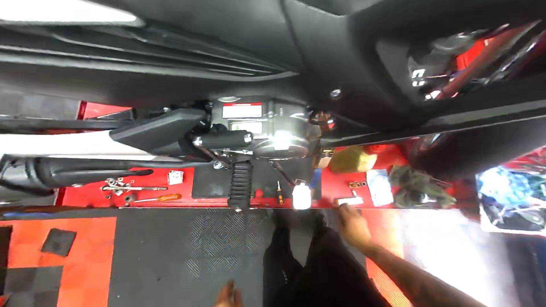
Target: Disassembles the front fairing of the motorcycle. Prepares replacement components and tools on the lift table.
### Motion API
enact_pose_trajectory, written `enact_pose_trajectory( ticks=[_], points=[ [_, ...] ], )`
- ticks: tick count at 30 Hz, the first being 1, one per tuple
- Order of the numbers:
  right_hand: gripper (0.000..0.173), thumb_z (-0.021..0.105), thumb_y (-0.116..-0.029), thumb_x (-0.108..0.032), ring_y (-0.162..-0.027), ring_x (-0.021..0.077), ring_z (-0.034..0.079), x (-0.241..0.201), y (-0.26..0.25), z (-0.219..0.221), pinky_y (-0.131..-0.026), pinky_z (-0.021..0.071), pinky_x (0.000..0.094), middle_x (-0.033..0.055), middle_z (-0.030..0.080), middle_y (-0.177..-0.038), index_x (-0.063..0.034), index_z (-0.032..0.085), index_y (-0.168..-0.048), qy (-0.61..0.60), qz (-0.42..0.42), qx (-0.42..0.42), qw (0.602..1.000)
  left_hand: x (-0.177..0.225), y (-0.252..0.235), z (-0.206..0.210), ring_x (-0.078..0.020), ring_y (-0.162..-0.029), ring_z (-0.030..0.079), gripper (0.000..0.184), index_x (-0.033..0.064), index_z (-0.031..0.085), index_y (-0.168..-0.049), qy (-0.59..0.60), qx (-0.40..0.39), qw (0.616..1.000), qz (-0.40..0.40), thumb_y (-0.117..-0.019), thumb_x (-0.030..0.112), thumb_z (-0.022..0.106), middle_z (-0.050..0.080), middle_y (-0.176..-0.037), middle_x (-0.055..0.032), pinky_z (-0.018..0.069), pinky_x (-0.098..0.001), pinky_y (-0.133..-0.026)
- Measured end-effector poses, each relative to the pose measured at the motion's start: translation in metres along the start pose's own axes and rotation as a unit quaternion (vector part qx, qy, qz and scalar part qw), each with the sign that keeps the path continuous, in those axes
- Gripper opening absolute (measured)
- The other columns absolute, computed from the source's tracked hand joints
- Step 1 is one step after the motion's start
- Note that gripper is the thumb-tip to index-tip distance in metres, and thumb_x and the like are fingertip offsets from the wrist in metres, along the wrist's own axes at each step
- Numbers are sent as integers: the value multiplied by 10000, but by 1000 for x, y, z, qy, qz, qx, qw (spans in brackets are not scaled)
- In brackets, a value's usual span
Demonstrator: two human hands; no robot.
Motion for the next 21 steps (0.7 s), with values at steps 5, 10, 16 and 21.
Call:
enact_pose_trajectory(
  ticks=[5,10,16,21],
  points=[
    [348,665,-929,-138,-1221,398,592,75,-27,-13,-935,553,578,192,597,-1328,-143,692,-1275,23,5,45,999,261,-93,6,-284,-1267,636,362,112,664,-1359,-151,27,940,303,-1038,248,569,627,-1418,-119,532,-470,-1052],
    [291,691,-902,-77,-1155,386,625,80,-25,-8,-890,573,574,183,614,-1273,-142,728,-1183,1,10,39,999,396,-135,96,-337,-1412,475,460,70,666,-1327,-216,-45,858,463,-875,103,743,468,-1575,-109,447,-554,-1107],
    [364,646,-966,-186,-1172,425,629,79,1,-26,-858,569,627,213,615,-1309,-135,661,-1326,-56,-41,125,990,375,-153,60,-309,-1334,561,514,132,563,-1476,-94,33,908,407,-986,241,677,583,-1453,-132,474,-517,-1101],
    [413,581,-1006,-328,-969,360,704,85,30,-17,-814,572,603,183,699,-1131,-57,646,-1311,-140,-53,104,983,238,-152,-84,-390,-1101,693,472,26,558,-1421,158,205,964,69,-1063,334,552,699,-1200,-243,548,-593,-988]
  ],
)
Point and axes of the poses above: each hand's wrist, its own y-axis away from the middle knuckle, its own z-axis out of the palm, x = y × z, the point moved 10 cm from there along -y, towards the middle knuckle
